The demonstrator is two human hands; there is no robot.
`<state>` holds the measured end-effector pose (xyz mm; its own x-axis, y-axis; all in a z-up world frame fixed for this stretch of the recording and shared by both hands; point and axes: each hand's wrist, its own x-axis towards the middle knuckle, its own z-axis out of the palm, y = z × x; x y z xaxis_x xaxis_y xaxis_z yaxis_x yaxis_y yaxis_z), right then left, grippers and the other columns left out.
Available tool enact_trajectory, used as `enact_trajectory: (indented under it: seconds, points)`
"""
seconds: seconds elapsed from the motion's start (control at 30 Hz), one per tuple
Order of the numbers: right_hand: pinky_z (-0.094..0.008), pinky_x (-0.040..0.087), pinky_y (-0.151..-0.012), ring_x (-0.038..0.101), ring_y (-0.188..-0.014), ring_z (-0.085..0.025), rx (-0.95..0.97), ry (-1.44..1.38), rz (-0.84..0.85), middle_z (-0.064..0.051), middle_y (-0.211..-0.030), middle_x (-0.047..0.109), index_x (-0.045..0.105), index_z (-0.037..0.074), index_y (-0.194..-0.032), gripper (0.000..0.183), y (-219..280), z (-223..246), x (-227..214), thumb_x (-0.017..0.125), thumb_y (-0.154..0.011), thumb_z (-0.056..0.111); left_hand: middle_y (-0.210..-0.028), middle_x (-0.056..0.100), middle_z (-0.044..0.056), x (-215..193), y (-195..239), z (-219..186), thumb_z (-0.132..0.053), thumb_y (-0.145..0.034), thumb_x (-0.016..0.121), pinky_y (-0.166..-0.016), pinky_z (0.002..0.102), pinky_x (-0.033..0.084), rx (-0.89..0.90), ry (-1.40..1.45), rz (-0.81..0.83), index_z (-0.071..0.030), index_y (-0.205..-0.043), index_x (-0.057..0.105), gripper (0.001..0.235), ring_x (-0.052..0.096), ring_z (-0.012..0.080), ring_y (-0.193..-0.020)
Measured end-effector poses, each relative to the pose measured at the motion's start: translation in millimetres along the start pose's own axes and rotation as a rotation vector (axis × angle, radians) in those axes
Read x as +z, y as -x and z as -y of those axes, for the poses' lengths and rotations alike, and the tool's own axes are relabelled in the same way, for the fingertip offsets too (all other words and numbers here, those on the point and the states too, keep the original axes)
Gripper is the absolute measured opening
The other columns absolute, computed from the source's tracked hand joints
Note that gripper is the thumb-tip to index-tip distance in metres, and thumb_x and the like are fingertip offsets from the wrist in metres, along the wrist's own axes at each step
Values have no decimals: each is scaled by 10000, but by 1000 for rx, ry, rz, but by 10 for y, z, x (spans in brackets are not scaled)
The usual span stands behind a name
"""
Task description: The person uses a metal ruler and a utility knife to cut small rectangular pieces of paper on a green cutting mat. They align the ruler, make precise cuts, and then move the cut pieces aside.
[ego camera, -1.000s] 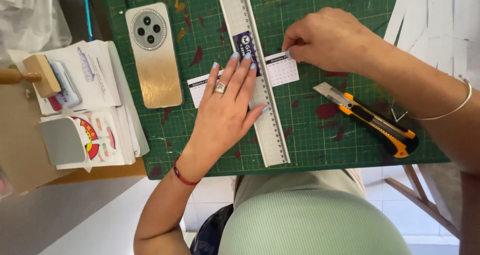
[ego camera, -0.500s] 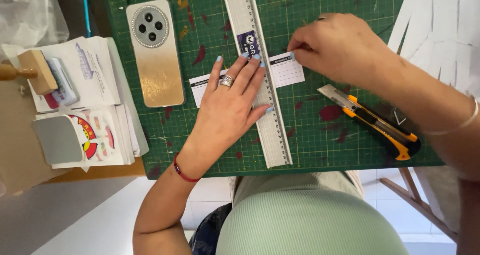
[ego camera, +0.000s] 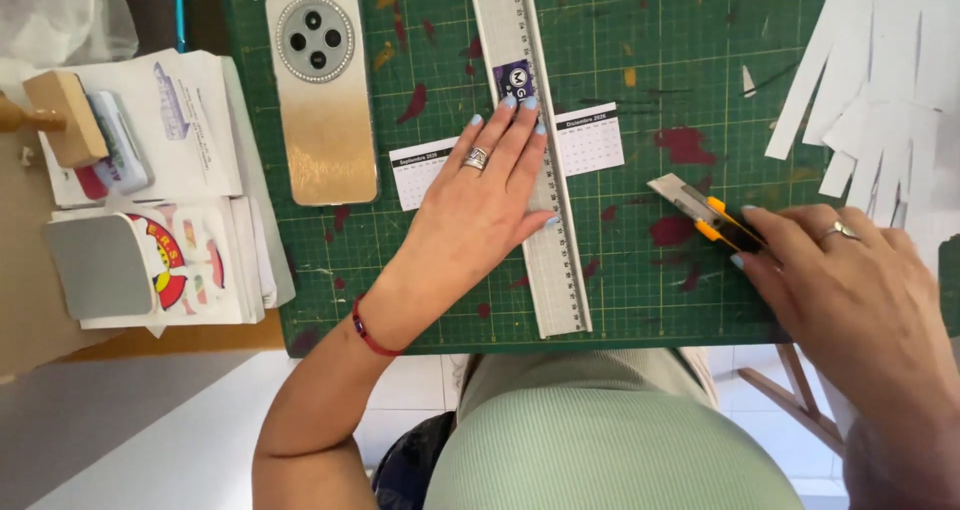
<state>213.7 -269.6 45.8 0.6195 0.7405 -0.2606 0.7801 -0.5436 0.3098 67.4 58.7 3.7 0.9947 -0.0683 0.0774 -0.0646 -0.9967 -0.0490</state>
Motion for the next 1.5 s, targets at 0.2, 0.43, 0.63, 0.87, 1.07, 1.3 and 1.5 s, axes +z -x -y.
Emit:
enact_trajectory:
  seconds: [0.2, 0.43, 0.63, 0.87, 1.07, 1.3, 1.5]
  points:
    - [-468, 626, -813, 672, -1185, -268, 12, -424, 98, -14, -1210, 692, 677, 225, -1361, 431, -103, -7, 63, 651, -1011, 475, -1674, 476, 210, 33, 4, 10, -587, -1039, 752, -1290, 480, 430, 3, 23, -20, 9, -1576, 551, 827, 472, 335, -1559]
    - [-491, 588, -703, 804, -894, -307, 135, -631, -55, -74, -1281, 825, 559, 50, -1497, 520, -95, 115, -129, 679, -1091, 352, -1768, 291, 200, 159, -9, -63, -588, -1102, 543, -1315, 489, 334, -45, 28, 154, -7, -1663, 420, 817, 238, 344, -1650]
    - [-484, 587, -773, 810, -810, -308, 57, -994, 31, -104, -1141, 811, 410, 75, -1645, 651, -291, 412, -624, 605, -1026, 136, -1758, 342, 179, 126, 2, -64, -589, -1104, 564, -1341, 481, 299, -51, -13, 108, -21, -1668, 430, 811, 294, 321, -1640]
    - [-493, 533, -771, 719, -900, -381, 8, -913, -109, -181, -1191, 746, 533, 43, -1424, 480, -518, 505, -405, 729, -995, 131, -1741, 398, 160, 118, 4, -33, -589, -1080, 596, -1350, 543, 230, -55, 23, 67, -46, -1641, 496, 786, 323, 319, -1630]
    - [-550, 563, -792, 734, -915, -415, -35, -721, -168, -202, -1151, 771, 582, 24, -1491, 439, -873, 310, -536, 748, -1119, 185, -1660, 534, 127, 31, -7, 34, -601, -1052, 657, -1322, 613, 242, -37, 7, -21, -67, -1552, 610, 734, 440, 300, -1570]
    - [-526, 655, -681, 752, -771, -390, 78, -910, 151, -256, -1181, 711, 352, 3, -1639, 602, -890, 600, -923, 558, -1075, 45, -1624, 518, 148, 62, -32, -16, -558, -988, 771, -1317, 532, 316, -48, 64, -47, -11, -1496, 632, 759, 470, 309, -1529]
    - [-588, 515, -464, 651, -585, -432, -46, -613, -33, -197, -1060, 685, 378, 68, -1712, 653, -641, 820, -652, 535, -1088, 175, -1653, 492, 180, 150, -53, -35, -638, -952, 778, -1333, 475, 308, -54, 102, -7, 17, -1554, 567, 915, 463, 312, -1551]
